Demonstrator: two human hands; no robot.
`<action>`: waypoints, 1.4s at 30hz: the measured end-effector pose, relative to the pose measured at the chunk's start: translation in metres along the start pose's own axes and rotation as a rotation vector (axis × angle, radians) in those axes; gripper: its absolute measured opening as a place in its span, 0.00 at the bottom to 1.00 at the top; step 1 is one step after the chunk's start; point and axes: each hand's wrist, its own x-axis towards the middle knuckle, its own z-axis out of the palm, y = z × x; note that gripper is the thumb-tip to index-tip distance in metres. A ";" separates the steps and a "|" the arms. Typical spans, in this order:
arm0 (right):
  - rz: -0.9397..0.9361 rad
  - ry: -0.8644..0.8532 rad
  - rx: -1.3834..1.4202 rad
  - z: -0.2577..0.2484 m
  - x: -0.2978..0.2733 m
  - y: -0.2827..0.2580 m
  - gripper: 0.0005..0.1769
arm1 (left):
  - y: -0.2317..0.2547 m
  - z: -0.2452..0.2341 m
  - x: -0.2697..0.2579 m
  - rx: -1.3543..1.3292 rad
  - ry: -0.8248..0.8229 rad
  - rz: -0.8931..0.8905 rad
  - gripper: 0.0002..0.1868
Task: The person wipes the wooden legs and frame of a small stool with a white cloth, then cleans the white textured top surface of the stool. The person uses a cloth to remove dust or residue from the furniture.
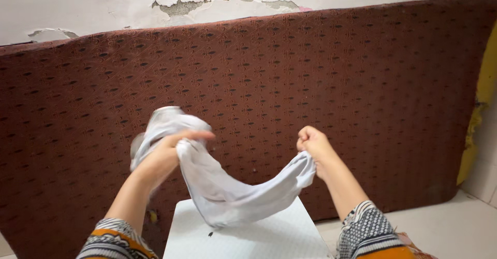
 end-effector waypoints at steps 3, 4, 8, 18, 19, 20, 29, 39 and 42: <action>-0.004 -0.094 0.020 0.009 -0.010 0.020 0.16 | 0.009 0.017 -0.010 -0.129 -0.362 -0.325 0.20; -0.021 -0.139 0.022 0.012 -0.014 0.027 0.15 | 0.001 0.025 -0.016 0.015 -0.408 -0.356 0.20; -0.002 -0.272 0.010 0.021 -0.031 0.049 0.14 | -0.055 0.037 -0.047 0.257 -0.502 -0.627 0.34; -0.038 -0.361 -0.118 0.012 -0.038 0.063 0.13 | -0.116 0.051 -0.062 0.404 -0.492 -0.778 0.30; -0.028 -0.351 -0.110 0.012 -0.037 0.065 0.13 | -0.120 0.057 -0.057 0.444 -0.389 -0.671 0.27; -0.019 -0.344 -0.101 0.014 -0.035 0.067 0.13 | -0.125 0.066 -0.050 0.482 -0.285 -0.565 0.24; 0.013 -0.156 0.050 0.004 -0.029 0.099 0.14 | -0.174 0.178 -0.041 0.760 -0.091 -0.325 0.17; -0.107 0.088 -0.052 -0.027 -0.044 0.101 0.12 | -0.101 0.133 -0.045 0.450 -0.074 0.041 0.18; -0.165 0.151 -0.208 -0.021 -0.050 0.092 0.10 | -0.100 0.143 -0.075 0.764 -0.439 -0.072 0.26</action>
